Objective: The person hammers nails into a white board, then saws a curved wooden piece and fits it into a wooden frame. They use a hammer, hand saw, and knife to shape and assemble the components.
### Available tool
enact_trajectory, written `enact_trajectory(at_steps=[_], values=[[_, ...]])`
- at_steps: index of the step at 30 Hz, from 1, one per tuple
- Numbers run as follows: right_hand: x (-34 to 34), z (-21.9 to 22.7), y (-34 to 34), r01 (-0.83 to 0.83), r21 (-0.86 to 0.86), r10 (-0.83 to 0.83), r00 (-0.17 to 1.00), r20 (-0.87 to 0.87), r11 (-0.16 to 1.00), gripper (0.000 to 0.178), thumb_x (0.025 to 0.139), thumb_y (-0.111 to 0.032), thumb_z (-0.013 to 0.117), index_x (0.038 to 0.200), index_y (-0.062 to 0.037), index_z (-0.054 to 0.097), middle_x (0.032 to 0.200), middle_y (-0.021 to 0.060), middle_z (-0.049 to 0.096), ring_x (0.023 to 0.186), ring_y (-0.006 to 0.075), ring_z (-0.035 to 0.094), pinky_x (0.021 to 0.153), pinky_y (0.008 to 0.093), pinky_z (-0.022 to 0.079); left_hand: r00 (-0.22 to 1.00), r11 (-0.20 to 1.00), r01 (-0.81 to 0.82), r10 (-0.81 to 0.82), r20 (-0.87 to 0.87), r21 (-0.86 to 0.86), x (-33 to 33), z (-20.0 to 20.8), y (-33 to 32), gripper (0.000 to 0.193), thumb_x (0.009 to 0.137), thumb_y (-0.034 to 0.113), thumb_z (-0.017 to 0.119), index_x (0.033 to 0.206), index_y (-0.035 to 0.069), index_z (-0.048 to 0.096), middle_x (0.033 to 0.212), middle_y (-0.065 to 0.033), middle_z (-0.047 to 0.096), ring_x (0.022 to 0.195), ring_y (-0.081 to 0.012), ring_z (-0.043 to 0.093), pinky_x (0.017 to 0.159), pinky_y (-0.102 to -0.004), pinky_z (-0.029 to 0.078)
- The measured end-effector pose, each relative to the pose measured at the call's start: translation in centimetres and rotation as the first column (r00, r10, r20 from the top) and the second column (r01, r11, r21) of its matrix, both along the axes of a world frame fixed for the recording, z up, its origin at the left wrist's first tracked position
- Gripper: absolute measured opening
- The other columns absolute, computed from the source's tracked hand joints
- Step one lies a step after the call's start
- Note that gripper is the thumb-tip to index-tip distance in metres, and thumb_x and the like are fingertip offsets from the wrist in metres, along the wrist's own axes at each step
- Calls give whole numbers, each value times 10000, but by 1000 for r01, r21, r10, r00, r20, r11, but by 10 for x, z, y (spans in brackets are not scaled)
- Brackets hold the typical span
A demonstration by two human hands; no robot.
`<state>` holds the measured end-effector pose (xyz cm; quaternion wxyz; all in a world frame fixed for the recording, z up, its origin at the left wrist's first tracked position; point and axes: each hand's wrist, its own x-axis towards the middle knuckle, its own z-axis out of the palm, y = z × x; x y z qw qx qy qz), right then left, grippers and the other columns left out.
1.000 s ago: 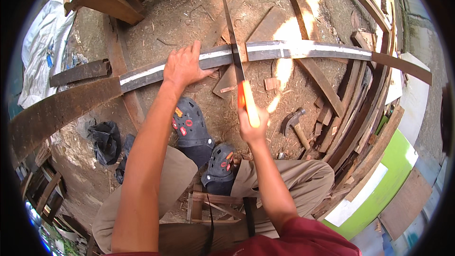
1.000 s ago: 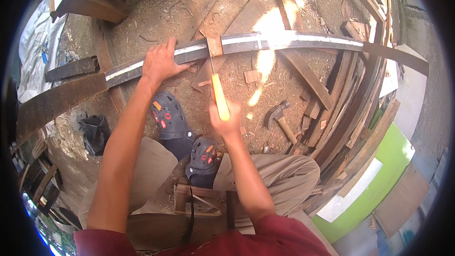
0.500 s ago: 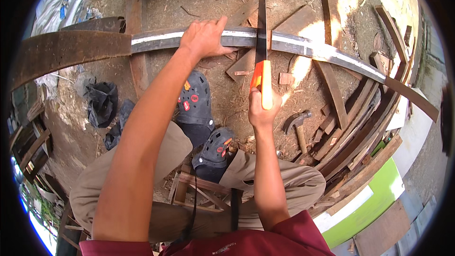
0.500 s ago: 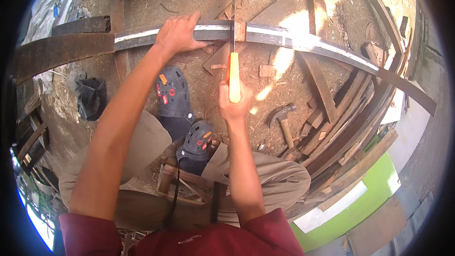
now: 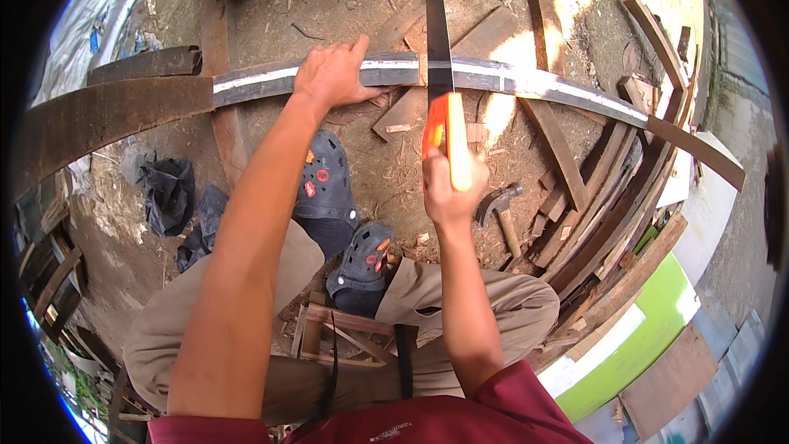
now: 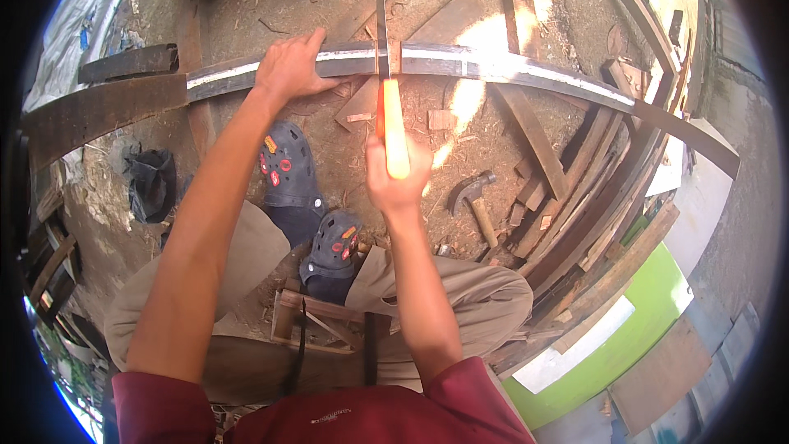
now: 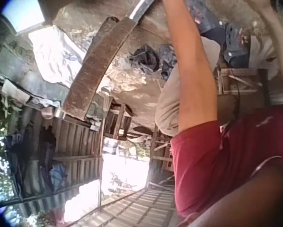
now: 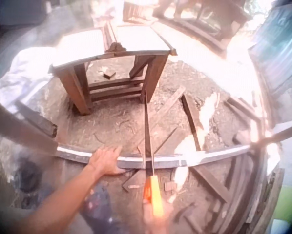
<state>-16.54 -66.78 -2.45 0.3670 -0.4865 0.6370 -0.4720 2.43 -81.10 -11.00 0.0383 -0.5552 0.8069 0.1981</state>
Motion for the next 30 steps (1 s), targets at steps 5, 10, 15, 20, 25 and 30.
enact_trajectory(at_steps=[5,10,15,20,25,30], values=[[-44,7,80,-62,118,79,985,-153,991,77,799,-29,633,736,10,610,580,119,532,458,274,537,503,365,438,998,996,-18,12,67,87,-1,10,-2,942,701,625,828,1379,65,491,1138,-183,717,1119,-349,686,931,-453,527],[-42,-27,88,41,178,-39,999,-14,983,218,909,-53,537,705,21,545,560,-2,510,463,80,463,438,276,367,997,997,1,-7,73,81,-4,10,-3,973,695,645,828,1393,64,477,1142,-172,719,1116,-342,686,935,-446,527],[-38,-40,106,64,189,-49,995,-86,980,238,921,-57,533,694,13,544,566,-6,516,468,85,466,452,283,375,998,995,-32,27,52,97,-7,15,-4,953,684,644,836,1359,66,492,1158,-176,718,1106,-336,689,935,-441,528],[-30,14,155,26,139,2,980,-200,990,223,901,-61,492,730,44,587,589,13,542,479,99,455,477,280,385,999,999,-38,38,30,7,4,-2,-1,924,669,648,846,1311,63,530,1167,-186,717,1089,-343,696,951,-450,525],[-24,-51,23,127,142,-129,992,-1,982,248,893,-32,616,662,-3,531,528,29,476,451,117,452,448,330,357,1000,999,1,-1,17,51,-7,7,-6,937,683,657,832,1328,57,511,1183,-188,708,1111,-345,691,983,-449,511],[-48,-59,145,75,226,-76,997,-5,971,141,847,-22,612,715,26,603,557,33,512,487,122,498,475,326,387,999,993,-23,19,40,114,1,12,-4,972,682,648,833,1374,62,482,1190,-190,702,1128,-341,684,974,-446,514]])
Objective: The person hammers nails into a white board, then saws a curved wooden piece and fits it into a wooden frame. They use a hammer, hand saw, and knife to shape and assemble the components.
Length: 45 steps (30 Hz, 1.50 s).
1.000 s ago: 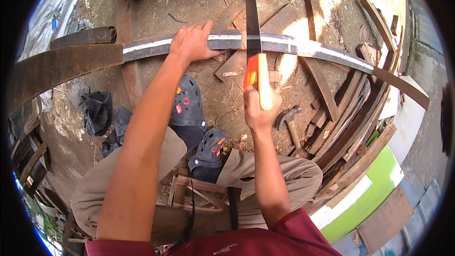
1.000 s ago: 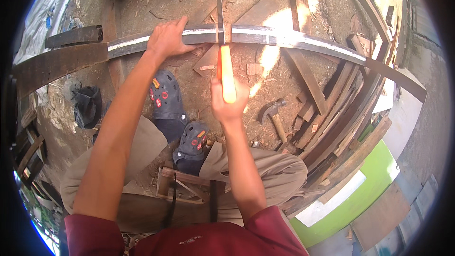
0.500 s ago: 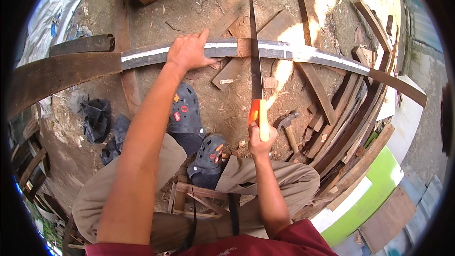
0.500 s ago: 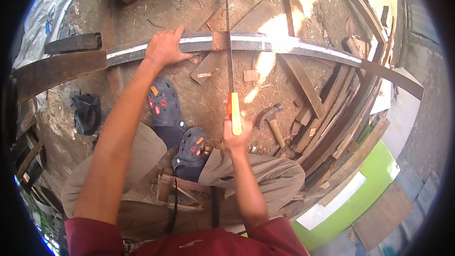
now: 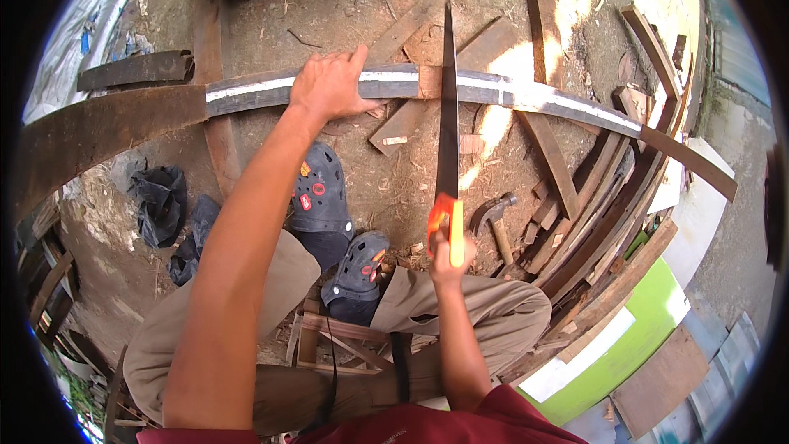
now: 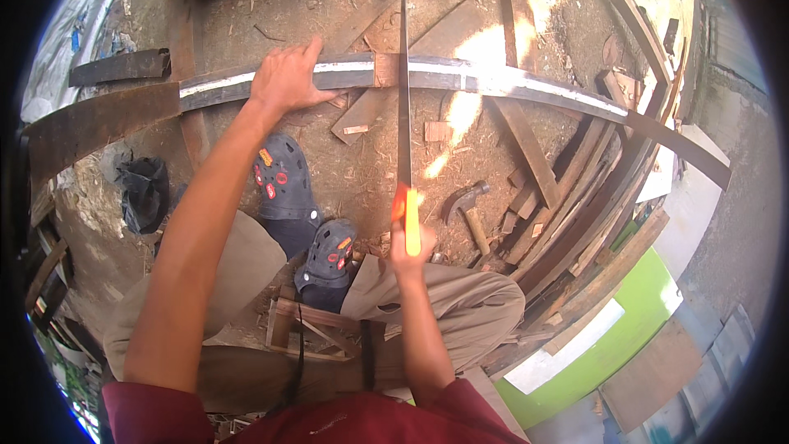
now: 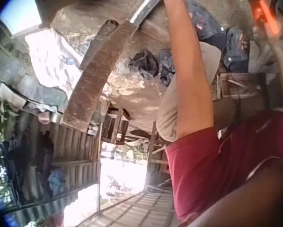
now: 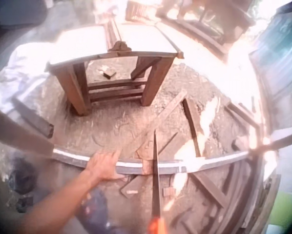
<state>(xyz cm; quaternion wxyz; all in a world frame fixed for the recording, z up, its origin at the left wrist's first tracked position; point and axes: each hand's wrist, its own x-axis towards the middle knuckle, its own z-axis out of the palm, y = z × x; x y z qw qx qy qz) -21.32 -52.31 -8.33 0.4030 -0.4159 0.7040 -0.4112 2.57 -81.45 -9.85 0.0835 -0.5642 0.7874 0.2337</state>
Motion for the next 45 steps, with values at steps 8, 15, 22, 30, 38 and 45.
enact_trajectory(at_steps=[8,15,22,30,38,45], values=[[14,6,-113,10,-103,-13,999,-30,995,265,906,-36,555,646,-7,510,525,22,470,452,112,446,449,316,342,999,999,37,-37,-7,18,-5,-2,-2,1013,683,657,827,1407,44,471,1231,-193,687,1181,-327,658,1008,-454,483],[4,56,15,-7,-14,7,999,-39,1000,179,846,-55,540,720,30,634,572,55,555,509,129,554,544,322,481,1000,998,5,-6,-17,-60,2,-10,6,879,716,624,828,1313,63,511,1213,-182,694,1193,-324,651,1018,-461,478],[16,1,-122,-1,-91,-2,999,-34,996,201,878,-20,614,688,1,549,565,2,490,496,93,446,470,298,350,1000,1000,11,-12,-25,-16,-6,2,-2,845,711,627,828,1258,61,521,1122,-174,723,1108,-339,685,968,-455,511],[-1,15,-22,-58,-7,58,998,-12,998,145,860,-23,579,749,47,639,579,46,569,517,108,541,500,298,423,993,969,-25,-5,-122,-247,3,-20,8,836,642,572,888,1209,65,539,1015,-212,735,994,-371,714,925,-467,526],[0,53,-102,-125,-298,56,972,-228,946,104,818,-27,628,723,9,607,595,133,533,483,265,555,506,351,441,999,995,-40,38,-31,-88,-2,-3,2,851,673,605,860,1248,67,538,1066,-220,732,1021,-380,712,921,-468,543],[-54,58,33,47,-142,-117,836,-536,989,92,861,-32,612,892,41,659,646,119,595,532,272,591,549,365,480,1000,996,-10,11,4,-92,-4,4,4,880,674,665,819,1271,77,550,1083,-199,740,1049,-374,712,928,-476,551]])
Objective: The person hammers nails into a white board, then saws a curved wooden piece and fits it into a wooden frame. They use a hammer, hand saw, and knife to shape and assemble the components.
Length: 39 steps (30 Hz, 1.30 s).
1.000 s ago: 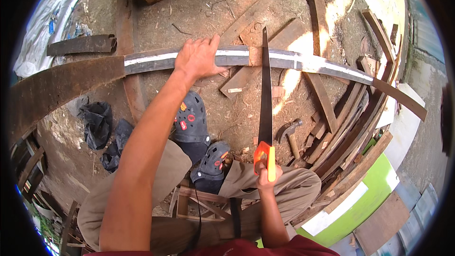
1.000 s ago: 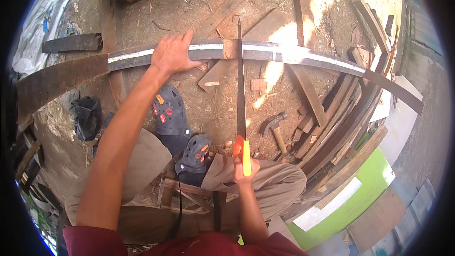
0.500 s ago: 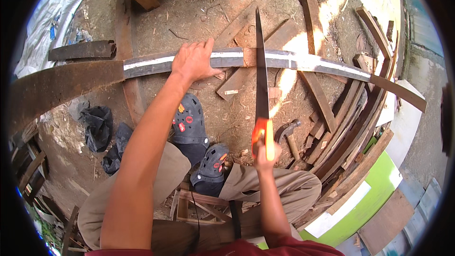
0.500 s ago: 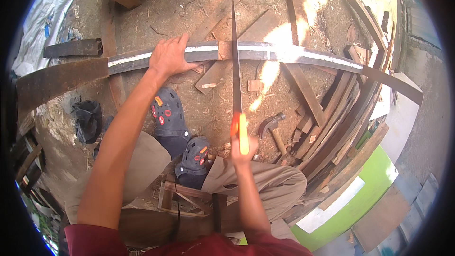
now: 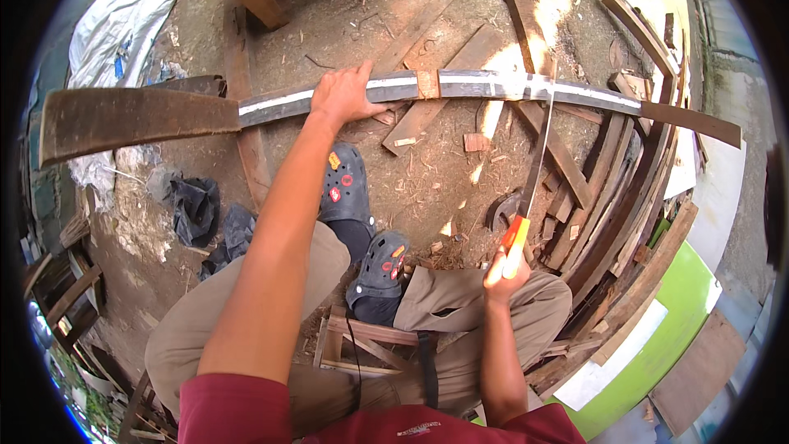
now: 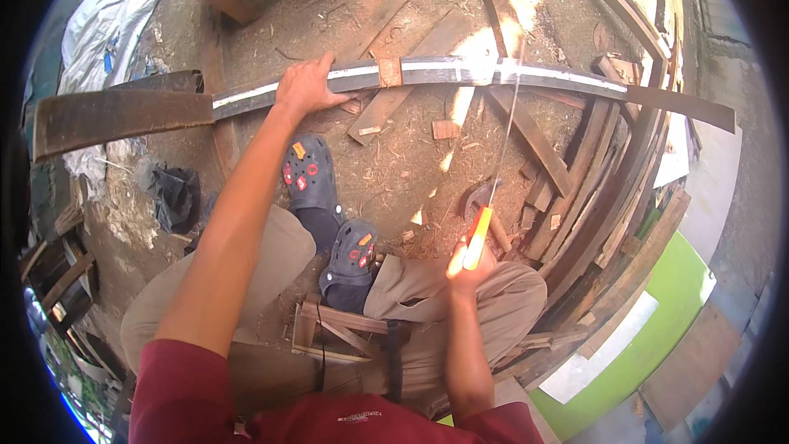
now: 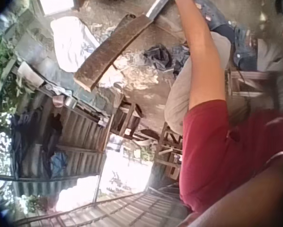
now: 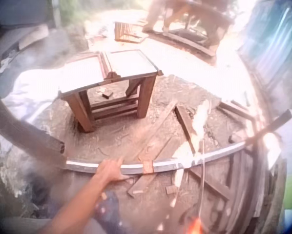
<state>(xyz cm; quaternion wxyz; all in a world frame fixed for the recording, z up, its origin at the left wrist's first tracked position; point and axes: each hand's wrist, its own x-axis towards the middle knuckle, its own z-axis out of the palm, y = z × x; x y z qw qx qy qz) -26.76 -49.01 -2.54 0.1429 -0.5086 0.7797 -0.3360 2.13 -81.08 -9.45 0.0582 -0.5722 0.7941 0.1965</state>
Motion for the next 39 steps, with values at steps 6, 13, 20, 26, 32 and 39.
enact_trajectory(at_steps=[6,13,20,26,32,39], values=[[-6,-14,4,118,6,-118,993,25,993,59,909,-25,633,890,30,641,674,139,588,583,287,579,573,391,457,998,990,-38,32,45,137,-6,7,-8,875,710,673,801,1316,102,532,1202,-177,721,1145,-353,685,981,-482,524],[18,-15,-3,43,-96,-41,999,27,994,87,911,-57,644,907,26,671,634,84,569,531,222,562,534,359,450,969,968,-75,14,247,239,-25,-6,-20,885,721,460,908,1398,138,439,1341,-107,672,1273,-338,625,1016,-686,450],[23,-33,11,43,64,-46,997,55,997,74,852,-46,684,819,-13,627,649,147,589,568,340,615,570,417,490,958,951,-118,33,285,287,-22,-9,-23,994,732,319,906,1528,133,340,1431,-122,602,1336,-338,570,1026,-662,462],[22,-47,-2,-6,189,-8,997,72,982,84,872,-28,676,934,9,631,758,173,631,687,377,657,659,434,525,988,942,-97,52,144,321,-18,6,-28,866,689,274,891,1422,95,465,1354,-170,647,1281,-382,600,1030,-607,448],[14,-47,-11,-18,225,-3,996,91,974,152,959,-98,666,881,6,587,699,178,588,618,348,599,597,442,468,1000,992,14,-15,14,123,-4,1,-19,721,729,349,797,1340,42,569,1304,-212,667,1224,-376,634,1033,-477,505],[14,-66,-21,-45,96,32,991,132,994,101,934,-68,647,950,27,616,755,188,601,678,355,617,652,430,491,999,984,46,-49,9,170,2,25,-28,585,735,364,758,1201,19,686,1181,-228,715,1108,-397,683,966,-481,546]])
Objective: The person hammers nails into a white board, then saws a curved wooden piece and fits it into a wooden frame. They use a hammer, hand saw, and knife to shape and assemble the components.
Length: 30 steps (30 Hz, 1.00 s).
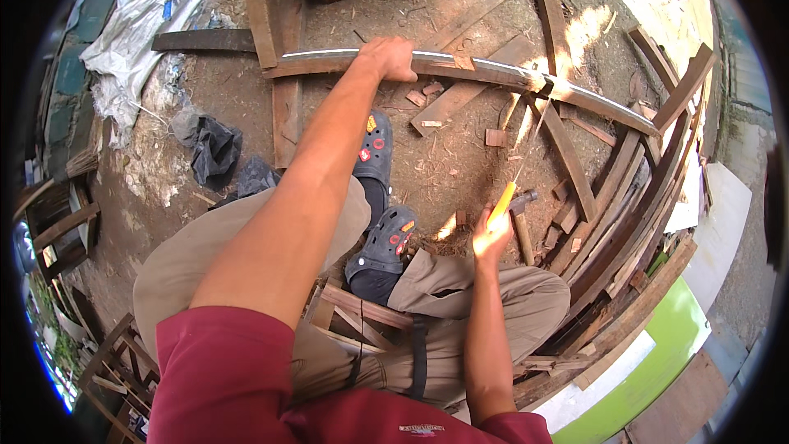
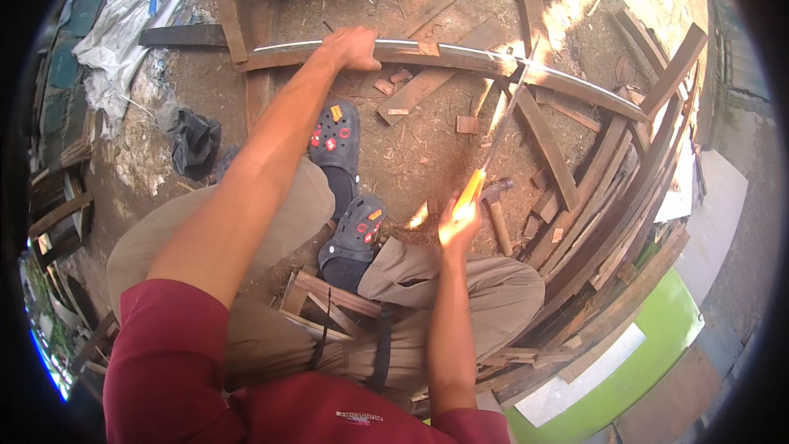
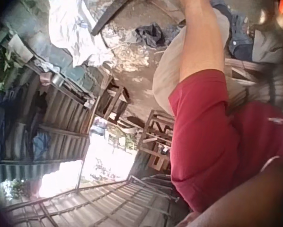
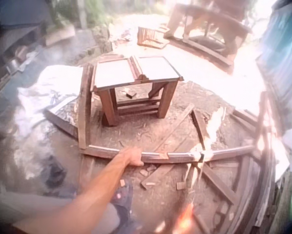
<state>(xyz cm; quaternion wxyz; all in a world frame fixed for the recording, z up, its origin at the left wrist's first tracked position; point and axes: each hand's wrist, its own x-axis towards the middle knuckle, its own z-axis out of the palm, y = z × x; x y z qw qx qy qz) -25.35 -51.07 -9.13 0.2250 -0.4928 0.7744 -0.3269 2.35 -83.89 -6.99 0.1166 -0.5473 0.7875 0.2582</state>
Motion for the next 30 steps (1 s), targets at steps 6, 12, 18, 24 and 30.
enact_trajectory(at_steps=[6,12,18,24,30], values=[[8,-3,-7,42,54,-42,999,-3,998,147,952,-99,669,952,39,620,771,214,634,674,378,622,645,440,495,1000,998,0,0,3,69,-2,-1,-2,549,740,404,770,1157,48,737,1190,-191,726,1117,-367,691,961,-459,558],[13,-16,-22,-128,-67,118,984,-135,989,172,878,-74,723,930,32,598,825,242,611,798,479,598,752,506,492,999,986,-6,0,39,165,0,1,-15,521,741,431,779,1132,86,772,1192,-160,737,1108,-331,704,952,-440,564],[17,-33,-21,-91,-49,85,990,-115,995,191,892,-87,730,922,36,587,828,254,601,803,494,577,762,522,477,999,995,7,-2,-52,100,3,-2,-15,523,709,417,748,1045,16,768,1053,-202,754,977,-359,726,847,-466,573],[22,-8,-13,53,38,-50,996,-69,998,261,982,-189,689,889,35,594,734,234,579,660,419,537,654,475,456,998,997,31,-27,-55,73,6,2,-14,523,704,421,754,1036,18,768,1051,-197,756,980,-362,725,851,-472,571],[18,62,-25,148,-207,-153,988,-10,967,200,1029,-151,634,928,23,633,669,67,546,591,168,483,573,332,436,1000,992,9,-10,5,122,-2,11,-16,521,721,423,771,1097,63,771,1152,-173,741,1075,-345,708,922,-455,567]])
